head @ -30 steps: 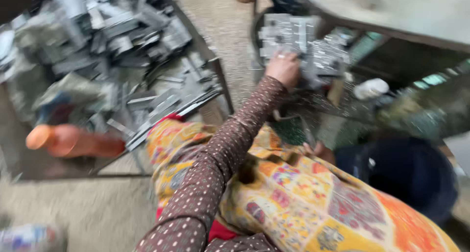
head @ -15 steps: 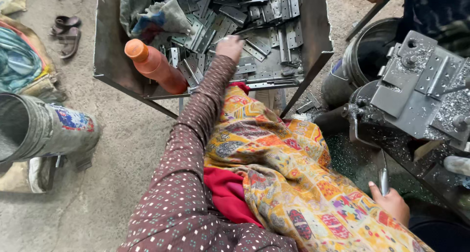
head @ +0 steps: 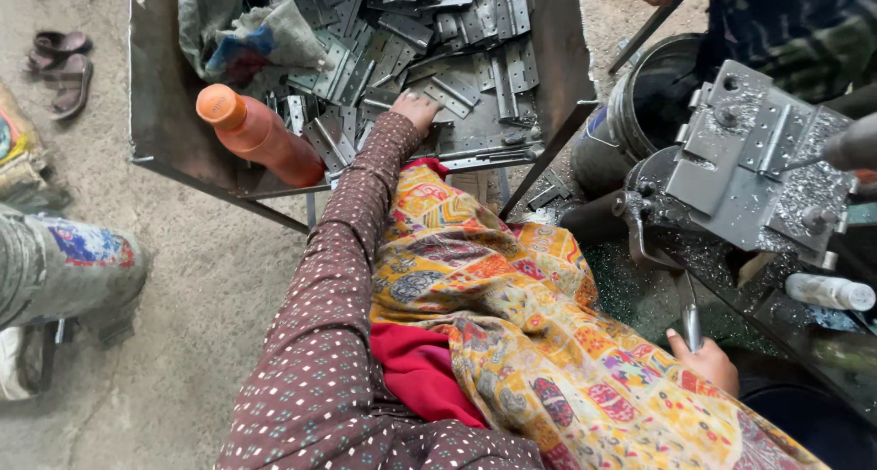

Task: The person repeatedly picks up metal brackets from a bin, places them into a manual punching machine, and operates the lever to process each piece. The processed brackets are returned to the bin after each cycle.

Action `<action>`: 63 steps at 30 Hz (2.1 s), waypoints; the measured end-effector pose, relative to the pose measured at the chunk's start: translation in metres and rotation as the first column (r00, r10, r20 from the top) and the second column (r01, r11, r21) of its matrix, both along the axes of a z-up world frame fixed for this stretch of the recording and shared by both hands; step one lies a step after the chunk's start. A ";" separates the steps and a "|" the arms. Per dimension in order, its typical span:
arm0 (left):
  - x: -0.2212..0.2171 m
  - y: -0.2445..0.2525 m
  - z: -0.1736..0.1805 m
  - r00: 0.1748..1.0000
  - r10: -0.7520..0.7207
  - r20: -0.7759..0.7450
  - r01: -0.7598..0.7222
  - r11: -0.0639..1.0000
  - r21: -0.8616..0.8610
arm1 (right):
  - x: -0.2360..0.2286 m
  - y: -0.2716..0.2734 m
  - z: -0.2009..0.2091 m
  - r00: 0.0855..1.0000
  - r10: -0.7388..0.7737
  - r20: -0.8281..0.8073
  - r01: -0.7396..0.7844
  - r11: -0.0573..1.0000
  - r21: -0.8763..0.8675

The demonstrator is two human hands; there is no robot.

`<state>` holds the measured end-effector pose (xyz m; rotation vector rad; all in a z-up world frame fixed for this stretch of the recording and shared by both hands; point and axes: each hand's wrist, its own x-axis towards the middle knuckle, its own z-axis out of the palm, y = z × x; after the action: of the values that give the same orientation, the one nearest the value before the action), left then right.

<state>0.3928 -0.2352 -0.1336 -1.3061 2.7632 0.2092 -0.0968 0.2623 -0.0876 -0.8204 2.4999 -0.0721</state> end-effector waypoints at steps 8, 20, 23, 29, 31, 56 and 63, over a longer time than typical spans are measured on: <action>-0.053 0.053 0.075 0.896 -0.129 -0.425 0.092 0.990 -0.107 | 0.006 0.005 -0.018 1.000 0.022 0.009 -0.021 0.994 -0.111; -0.317 0.208 0.181 0.788 -0.440 -0.432 0.234 0.862 -0.450 | 0.015 0.002 -0.017 0.999 0.032 -0.006 -0.032 0.992 -0.120; -0.348 0.238 0.161 0.771 -0.481 -0.418 0.403 0.876 -0.265 | 0.013 0.002 -0.024 0.999 0.045 -0.025 -0.049 0.982 -0.184; -0.362 0.238 0.147 0.914 -0.308 -0.265 0.156 0.869 -0.470 | 0.014 0.000 -0.024 0.998 0.048 0.038 -0.040 0.983 -0.179; -0.363 0.247 0.150 0.912 -0.329 -0.245 0.190 0.869 -0.457 | 0.010 -0.004 -0.013 0.996 0.083 0.040 -0.075 0.980 -0.182; -0.386 0.253 0.135 0.866 -0.339 -0.368 0.220 0.919 -0.327 | 0.058 0.012 -0.040 0.995 -0.044 0.087 0.059 0.984 -0.171; -0.402 0.233 0.132 0.875 -0.354 -0.331 0.262 0.920 -0.291 | 0.023 -0.014 0.012 0.999 0.035 0.032 -0.034 0.999 -0.029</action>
<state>-0.0087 -0.0021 -0.0018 -0.9109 3.3715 0.1182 -0.0736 0.2486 -0.0757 -0.8670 2.4583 -0.1088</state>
